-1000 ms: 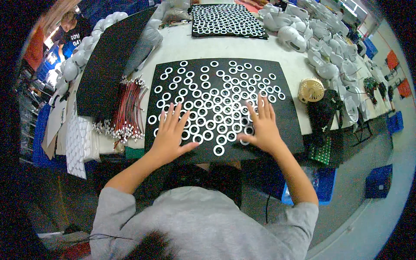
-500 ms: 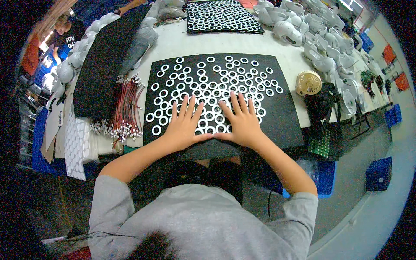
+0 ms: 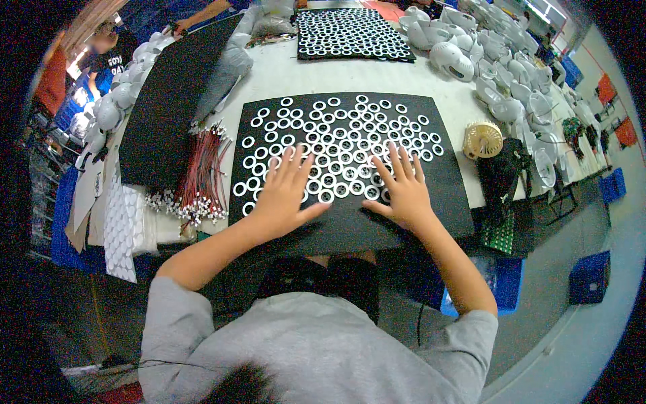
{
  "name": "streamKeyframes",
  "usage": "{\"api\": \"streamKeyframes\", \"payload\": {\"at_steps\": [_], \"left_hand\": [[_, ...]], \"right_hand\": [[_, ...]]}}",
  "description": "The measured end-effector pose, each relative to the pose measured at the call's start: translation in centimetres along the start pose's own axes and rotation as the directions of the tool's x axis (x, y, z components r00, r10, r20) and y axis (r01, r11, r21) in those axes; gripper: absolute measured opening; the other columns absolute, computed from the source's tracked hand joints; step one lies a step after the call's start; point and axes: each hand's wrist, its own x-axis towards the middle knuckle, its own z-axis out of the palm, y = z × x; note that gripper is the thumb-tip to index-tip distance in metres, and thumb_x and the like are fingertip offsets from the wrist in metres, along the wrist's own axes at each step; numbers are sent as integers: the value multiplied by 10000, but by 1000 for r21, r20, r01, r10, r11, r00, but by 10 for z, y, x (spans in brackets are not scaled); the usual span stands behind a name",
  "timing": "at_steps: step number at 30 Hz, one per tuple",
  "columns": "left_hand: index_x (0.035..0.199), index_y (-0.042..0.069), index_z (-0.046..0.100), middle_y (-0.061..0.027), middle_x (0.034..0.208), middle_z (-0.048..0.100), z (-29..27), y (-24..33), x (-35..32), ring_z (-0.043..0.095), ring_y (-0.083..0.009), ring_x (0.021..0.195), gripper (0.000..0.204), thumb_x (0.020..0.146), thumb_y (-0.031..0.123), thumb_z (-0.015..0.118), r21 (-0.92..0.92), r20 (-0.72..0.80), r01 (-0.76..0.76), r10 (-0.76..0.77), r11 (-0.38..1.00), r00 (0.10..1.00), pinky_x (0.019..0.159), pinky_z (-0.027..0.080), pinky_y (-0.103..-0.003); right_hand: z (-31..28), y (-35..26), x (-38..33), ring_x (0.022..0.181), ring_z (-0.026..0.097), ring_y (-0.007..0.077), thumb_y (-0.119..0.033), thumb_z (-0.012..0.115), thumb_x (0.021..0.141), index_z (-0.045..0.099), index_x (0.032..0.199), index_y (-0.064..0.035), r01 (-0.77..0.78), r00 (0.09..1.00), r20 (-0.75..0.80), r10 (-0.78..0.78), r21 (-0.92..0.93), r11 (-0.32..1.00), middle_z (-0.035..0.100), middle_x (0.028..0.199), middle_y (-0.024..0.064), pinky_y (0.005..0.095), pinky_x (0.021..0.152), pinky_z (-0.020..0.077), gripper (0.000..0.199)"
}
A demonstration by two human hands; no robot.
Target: The person repeatedly peels white circular stickers from a sheet and places them into pre-cut circular holes on a black board. The person handles the sticker sheet with both hands, peels individual stickers, and positions them into the holes on the board.
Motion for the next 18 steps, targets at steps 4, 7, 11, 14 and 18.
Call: {"api": "streamKeyframes", "payload": {"at_steps": [4,7,11,14,18], "left_hand": [[1224,86,275,-230,1284,119,-14,-22,-26,79,-401,1186,764,667,573,465,151,167,-16,-9,988,986,875,61,-607],[1222,92,287,-237,1273,152,-1,-40,-25,105,-407,1179,774,660,603,439,171,123,-3,-18,985,992,867,56,-614],[1224,69,276,-247,1262,174,10,-45,-15,110,-406,1179,789,670,612,417,128,103,49,-63,991,993,877,42,-603],[1219,43,273,-246,1262,175,17,-49,-2,106,-401,1183,808,669,618,411,160,85,104,-119,982,989,885,40,-593],[1200,0,284,-241,1268,164,20,-55,10,98,-380,1190,819,670,610,414,176,-11,40,-38,984,999,898,47,-574]], "right_hand": [[6,14,-8,1191,155,340,-584,505,619,286,1230,-153,-79,997,27,78,23,997,175,1287,192,446,958,108,780],[10,20,1,1188,150,358,-579,505,622,275,1234,-159,-134,990,59,131,53,990,177,1288,191,460,952,109,777],[18,31,9,1193,147,344,-576,482,646,269,1237,-159,-160,985,68,159,15,987,174,1289,189,445,957,104,753],[25,40,12,1196,148,332,-573,470,660,265,1239,-152,-168,985,39,167,10,986,175,1288,188,436,959,105,744],[24,44,16,1196,145,333,-565,466,671,260,1240,-144,-209,978,31,208,33,977,161,1292,187,426,963,104,738]]}}
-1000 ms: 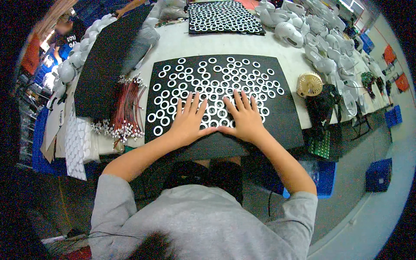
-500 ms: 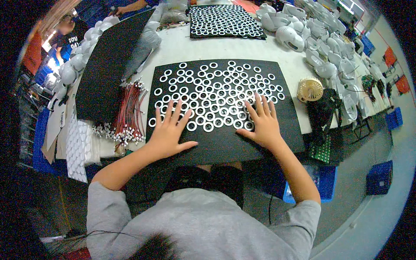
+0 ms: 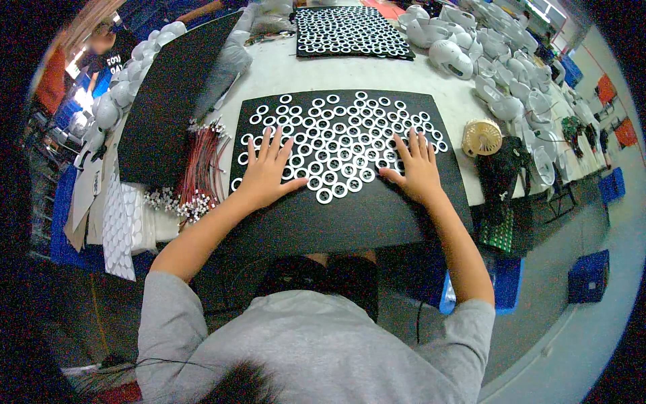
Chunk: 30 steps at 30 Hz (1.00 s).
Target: The person repeatedly peels white circular stickers from a sheet and places them into pre-cut circular holes on a black board. The person handles the sticker sheet with both hands, peels individual stickers, and positions them into the holes on the board.
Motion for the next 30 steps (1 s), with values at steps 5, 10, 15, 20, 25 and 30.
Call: {"api": "streamKeyframes", "payload": {"at_steps": [5,10,15,20,25,30], "left_hand": [[1174,-41,302,-241,1247,221,-10,38,-3,133,-372,1187,857,649,626,424,-74,-26,-234,233,969,972,928,68,-531],[1184,-27,289,-244,1251,204,7,47,22,155,-374,1180,758,689,518,469,-54,-39,-208,206,977,978,941,102,-492],[1146,-19,351,-234,1232,253,22,43,41,193,-366,1168,670,710,476,470,-39,-130,-192,185,981,974,948,131,-465],[1148,-18,342,-232,1228,260,8,41,44,213,-354,1162,646,722,448,476,-55,-170,-188,176,981,970,951,148,-446],[1219,25,250,-238,1272,151,-25,22,-10,112,-376,1189,762,694,535,462,35,98,-30,27,999,995,946,79,-490],[1258,108,207,-210,1302,81,-23,-2,-17,36,-370,1204,790,676,598,422,98,188,93,-110,991,976,898,-3,-575]], "right_hand": [[-14,-46,-17,1210,91,335,-597,464,646,201,1247,-53,199,979,30,-201,48,979,127,1292,216,426,973,57,852],[-4,-67,-4,1187,183,333,-612,456,640,287,1214,-60,221,974,-66,-217,59,973,211,1260,228,437,961,111,815],[4,-57,9,1185,185,333,-582,455,665,254,1231,-81,165,984,-70,-161,50,985,233,1255,214,432,959,133,782],[0,-49,8,1197,152,329,-586,480,641,260,1230,-88,158,984,-94,-153,44,986,174,1283,202,432,964,113,802],[-16,-25,-19,1204,105,349,-644,528,544,263,1238,-132,49,998,30,-47,-55,997,122,1304,187,469,958,70,902],[-6,-7,-6,1196,117,355,-662,511,540,238,1247,-133,-89,994,52,91,-45,995,132,1301,184,485,950,77,925]]}}
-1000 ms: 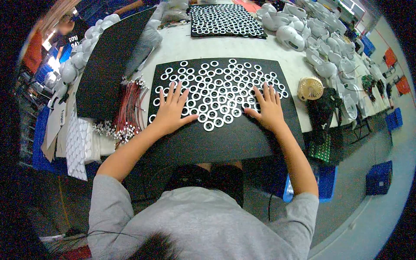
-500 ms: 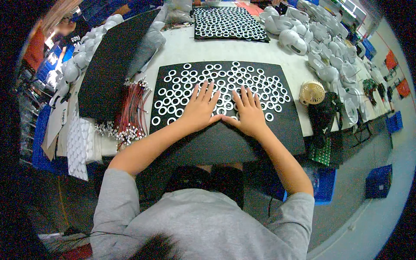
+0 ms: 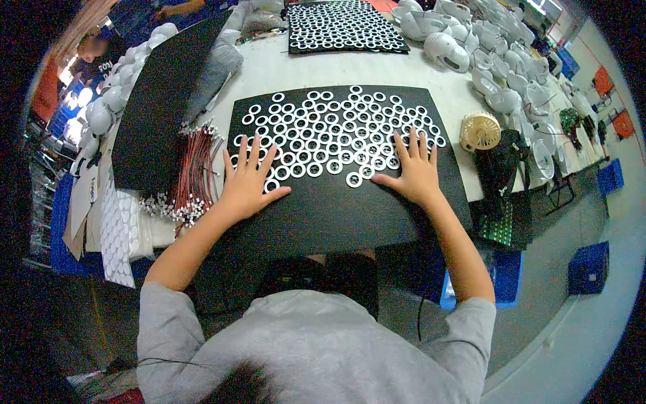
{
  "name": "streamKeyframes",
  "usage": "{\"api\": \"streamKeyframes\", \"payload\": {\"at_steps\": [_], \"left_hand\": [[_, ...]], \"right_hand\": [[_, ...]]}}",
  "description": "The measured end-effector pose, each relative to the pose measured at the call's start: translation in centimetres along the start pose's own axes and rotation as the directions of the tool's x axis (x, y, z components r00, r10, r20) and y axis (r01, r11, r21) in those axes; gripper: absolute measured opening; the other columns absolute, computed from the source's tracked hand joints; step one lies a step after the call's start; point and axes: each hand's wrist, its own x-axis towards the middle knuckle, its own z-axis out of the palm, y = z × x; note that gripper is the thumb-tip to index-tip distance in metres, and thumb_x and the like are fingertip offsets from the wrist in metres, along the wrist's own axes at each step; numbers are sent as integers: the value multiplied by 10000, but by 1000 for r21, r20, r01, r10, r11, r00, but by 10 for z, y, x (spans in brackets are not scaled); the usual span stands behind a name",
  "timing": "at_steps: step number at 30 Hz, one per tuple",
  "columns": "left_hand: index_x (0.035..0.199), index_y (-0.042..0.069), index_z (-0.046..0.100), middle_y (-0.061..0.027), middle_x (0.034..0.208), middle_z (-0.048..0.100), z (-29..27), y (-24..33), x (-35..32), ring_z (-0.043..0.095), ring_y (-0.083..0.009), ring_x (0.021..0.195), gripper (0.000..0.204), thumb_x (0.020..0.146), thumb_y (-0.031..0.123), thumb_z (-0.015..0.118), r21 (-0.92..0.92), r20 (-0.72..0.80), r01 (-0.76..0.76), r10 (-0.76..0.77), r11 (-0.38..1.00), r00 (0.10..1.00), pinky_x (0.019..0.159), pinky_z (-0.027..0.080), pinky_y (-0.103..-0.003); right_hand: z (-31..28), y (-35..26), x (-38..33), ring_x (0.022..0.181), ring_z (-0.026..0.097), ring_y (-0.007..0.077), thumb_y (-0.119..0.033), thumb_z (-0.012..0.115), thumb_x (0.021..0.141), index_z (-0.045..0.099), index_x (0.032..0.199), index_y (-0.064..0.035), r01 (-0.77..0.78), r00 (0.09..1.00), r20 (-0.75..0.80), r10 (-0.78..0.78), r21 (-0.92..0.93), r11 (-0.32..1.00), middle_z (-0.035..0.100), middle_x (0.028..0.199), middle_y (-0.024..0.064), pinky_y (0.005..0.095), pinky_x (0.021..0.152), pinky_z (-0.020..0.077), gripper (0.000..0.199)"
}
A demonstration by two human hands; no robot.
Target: The person repeatedly peels white circular stickers from a sheet and places them into pre-cut circular holes on a black board. The person handles the sticker sheet with both hands, peels individual stickers, and positions them into the holes on the board.
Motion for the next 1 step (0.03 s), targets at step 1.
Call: {"api": "streamKeyframes", "payload": {"at_steps": [1], "left_hand": [[1267,144,184,-201,1308,68,3,-1,5,26,-358,1208,778,681,601,414,-12,48,31,-31,999,998,893,-8,-581]], "right_hand": [[3,2,4,1197,115,354,-664,509,541,237,1248,-136,-18,1000,1,18,10,1000,127,1303,183,486,950,74,923]]}}
